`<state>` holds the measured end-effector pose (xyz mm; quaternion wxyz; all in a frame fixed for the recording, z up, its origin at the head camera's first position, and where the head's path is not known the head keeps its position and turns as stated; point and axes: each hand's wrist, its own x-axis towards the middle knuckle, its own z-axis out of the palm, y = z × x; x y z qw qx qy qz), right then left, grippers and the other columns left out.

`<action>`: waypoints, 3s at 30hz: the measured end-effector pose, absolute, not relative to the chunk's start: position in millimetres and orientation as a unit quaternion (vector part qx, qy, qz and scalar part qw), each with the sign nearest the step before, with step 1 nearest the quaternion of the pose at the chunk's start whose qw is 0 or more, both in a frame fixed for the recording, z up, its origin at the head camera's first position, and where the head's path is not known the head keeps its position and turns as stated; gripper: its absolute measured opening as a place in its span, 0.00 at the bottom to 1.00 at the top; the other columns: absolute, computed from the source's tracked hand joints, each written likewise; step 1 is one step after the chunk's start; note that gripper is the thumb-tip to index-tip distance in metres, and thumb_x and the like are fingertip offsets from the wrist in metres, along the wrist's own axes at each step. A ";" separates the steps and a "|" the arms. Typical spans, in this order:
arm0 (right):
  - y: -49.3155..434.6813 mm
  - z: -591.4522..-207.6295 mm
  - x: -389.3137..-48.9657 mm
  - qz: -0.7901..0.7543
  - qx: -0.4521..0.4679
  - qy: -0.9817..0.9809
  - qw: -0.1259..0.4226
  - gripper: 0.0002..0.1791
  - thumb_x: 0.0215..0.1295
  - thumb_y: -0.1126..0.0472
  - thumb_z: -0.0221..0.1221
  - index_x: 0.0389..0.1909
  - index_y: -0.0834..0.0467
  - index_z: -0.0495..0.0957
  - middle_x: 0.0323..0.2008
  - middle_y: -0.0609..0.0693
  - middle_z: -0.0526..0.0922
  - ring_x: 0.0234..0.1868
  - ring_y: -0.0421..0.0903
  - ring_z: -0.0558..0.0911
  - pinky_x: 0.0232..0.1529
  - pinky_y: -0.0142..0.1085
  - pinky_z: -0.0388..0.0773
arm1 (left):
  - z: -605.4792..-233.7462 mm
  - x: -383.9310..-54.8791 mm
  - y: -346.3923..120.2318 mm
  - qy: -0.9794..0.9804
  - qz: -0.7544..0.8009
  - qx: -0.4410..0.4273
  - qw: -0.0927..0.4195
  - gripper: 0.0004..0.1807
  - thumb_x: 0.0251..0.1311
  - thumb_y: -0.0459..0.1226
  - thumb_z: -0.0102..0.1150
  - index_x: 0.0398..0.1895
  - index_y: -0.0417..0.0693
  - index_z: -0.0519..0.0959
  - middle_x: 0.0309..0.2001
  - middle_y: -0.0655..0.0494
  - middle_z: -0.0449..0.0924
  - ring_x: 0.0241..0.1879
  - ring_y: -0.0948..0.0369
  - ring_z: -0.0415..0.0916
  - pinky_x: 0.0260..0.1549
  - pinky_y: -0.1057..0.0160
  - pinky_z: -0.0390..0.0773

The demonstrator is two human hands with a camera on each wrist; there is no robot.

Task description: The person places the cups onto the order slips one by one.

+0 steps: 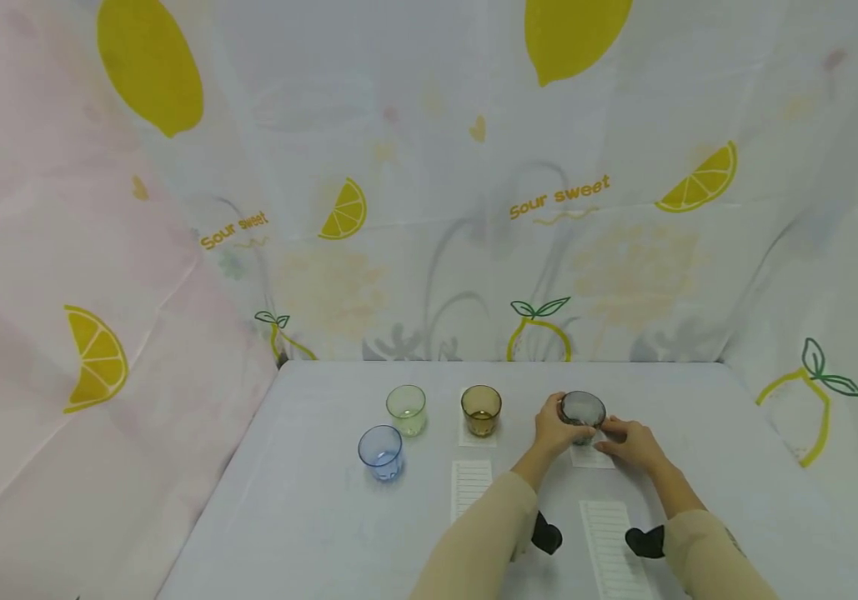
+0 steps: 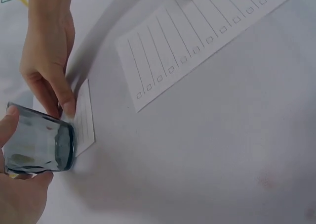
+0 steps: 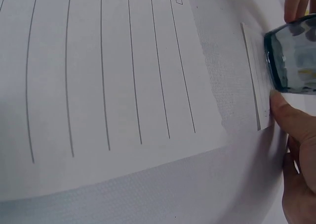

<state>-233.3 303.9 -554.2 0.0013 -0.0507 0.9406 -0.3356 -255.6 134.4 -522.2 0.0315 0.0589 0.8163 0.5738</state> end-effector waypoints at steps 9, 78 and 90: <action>301.9 -551.3 -234.9 -0.328 -0.054 0.943 -0.001 0.27 0.52 0.61 0.68 0.49 0.75 0.74 0.55 0.76 0.67 0.56 0.76 0.66 0.55 0.65 0.62 | -518.3 -262.5 134.0 0.864 0.496 0.056 0.066 0.37 0.38 0.38 0.77 0.57 0.48 0.72 0.55 0.48 0.76 0.56 0.49 0.69 0.53 0.55 0.72; 291.6 -515.3 -164.6 -0.336 -0.029 0.936 -0.104 0.34 0.54 0.58 0.67 0.55 0.77 0.68 0.53 0.75 0.69 0.49 0.74 0.73 0.48 0.60 0.72 | -482.5 -189.4 -120.0 0.692 0.712 0.076 -0.090 0.32 0.51 0.25 0.65 0.60 0.28 0.65 0.50 0.30 0.73 0.53 0.40 0.72 0.52 0.63 0.76; 253.8 -502.4 -135.6 -0.377 -0.053 0.919 -0.099 0.36 0.50 0.57 0.69 0.55 0.74 0.70 0.52 0.72 0.74 0.47 0.71 0.77 0.45 0.57 0.75 | -493.0 -171.3 -160.8 0.719 0.657 -0.023 -0.225 0.30 0.44 0.24 0.70 0.54 0.30 0.72 0.47 0.38 0.76 0.44 0.54 0.75 0.37 0.72 0.78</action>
